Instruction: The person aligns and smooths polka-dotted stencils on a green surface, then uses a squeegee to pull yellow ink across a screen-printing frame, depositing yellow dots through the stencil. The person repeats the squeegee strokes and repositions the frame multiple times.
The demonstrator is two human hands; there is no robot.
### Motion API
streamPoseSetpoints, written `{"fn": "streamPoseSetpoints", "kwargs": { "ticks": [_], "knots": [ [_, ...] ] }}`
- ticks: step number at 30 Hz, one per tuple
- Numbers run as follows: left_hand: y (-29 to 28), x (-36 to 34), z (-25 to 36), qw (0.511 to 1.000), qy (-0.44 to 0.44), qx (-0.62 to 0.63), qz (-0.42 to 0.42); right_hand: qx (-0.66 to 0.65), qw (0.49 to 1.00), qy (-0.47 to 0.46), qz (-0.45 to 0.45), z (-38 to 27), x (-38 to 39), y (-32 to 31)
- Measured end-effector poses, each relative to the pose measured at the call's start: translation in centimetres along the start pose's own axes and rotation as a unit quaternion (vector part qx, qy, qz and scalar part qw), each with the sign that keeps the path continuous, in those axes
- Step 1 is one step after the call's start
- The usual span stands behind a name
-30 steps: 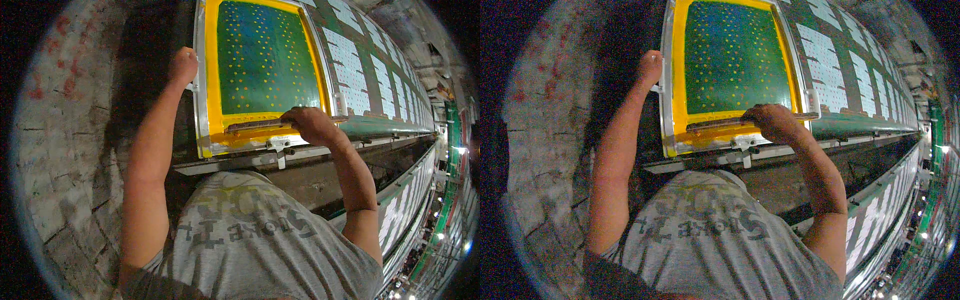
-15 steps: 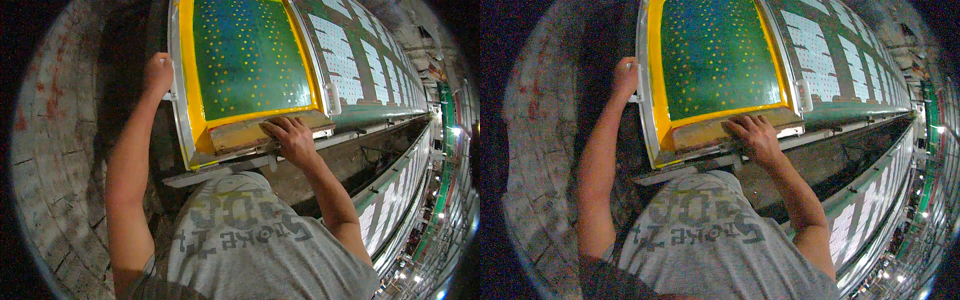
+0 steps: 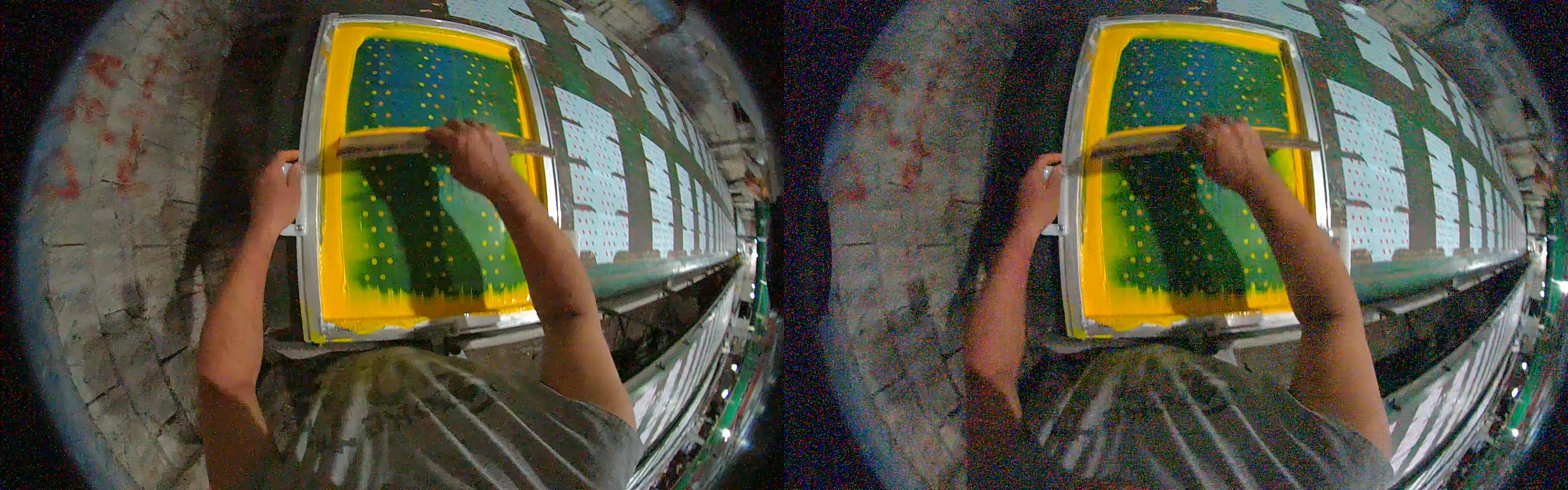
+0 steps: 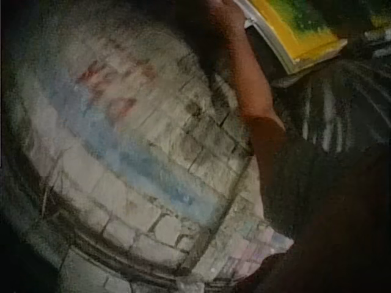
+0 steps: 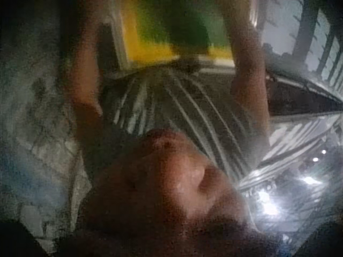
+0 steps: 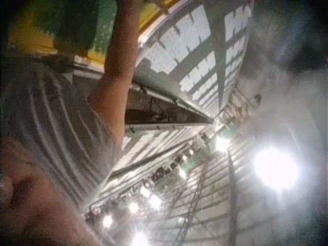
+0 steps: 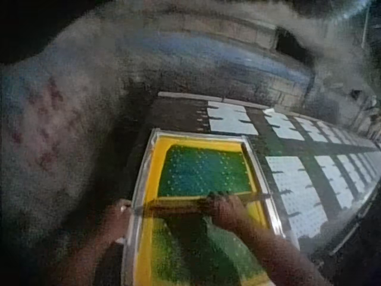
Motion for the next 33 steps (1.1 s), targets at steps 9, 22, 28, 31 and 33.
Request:
{"fn": "streamPoseSetpoints", "kwargs": {
  "ticks": [9,22,28,31,33],
  "knots": [
    [-1.0,0.3,2.1,0.998,-0.058,0.012,-0.031,0.071,0.997,-0.014,-0.013,11.1,-17.8,3.3],
    [-1.0,0.5,2.5,0.997,-0.071,0.028,-0.025,0.091,0.996,0.015,-0.012,18.6,-27.8,5.1],
    [-0.9,0.3,3.0,0.996,-0.082,0.020,-0.018,0.001,0.998,0.002,-0.061,19.3,-28.0,3.2],
    [-1.0,0.1,2.8,0.996,-0.081,0.018,-0.029,0.025,0.994,-0.006,-0.104,19.0,-27.2,2.4],
    [-1.1,0.1,2.6,0.996,-0.081,0.023,-0.036,0.027,0.993,-0.025,-0.116,18.3,-25.9,1.9]
  ]
}}
Point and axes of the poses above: each hand's wrist, its own x-axis away from the middle knuckle, its own y-axis out of the palm, z = x × y, the point moved 1 cm from there along -x, towards the middle knuckle, and after that the axes turned 4 degrees about y, right-handed, at the moved point
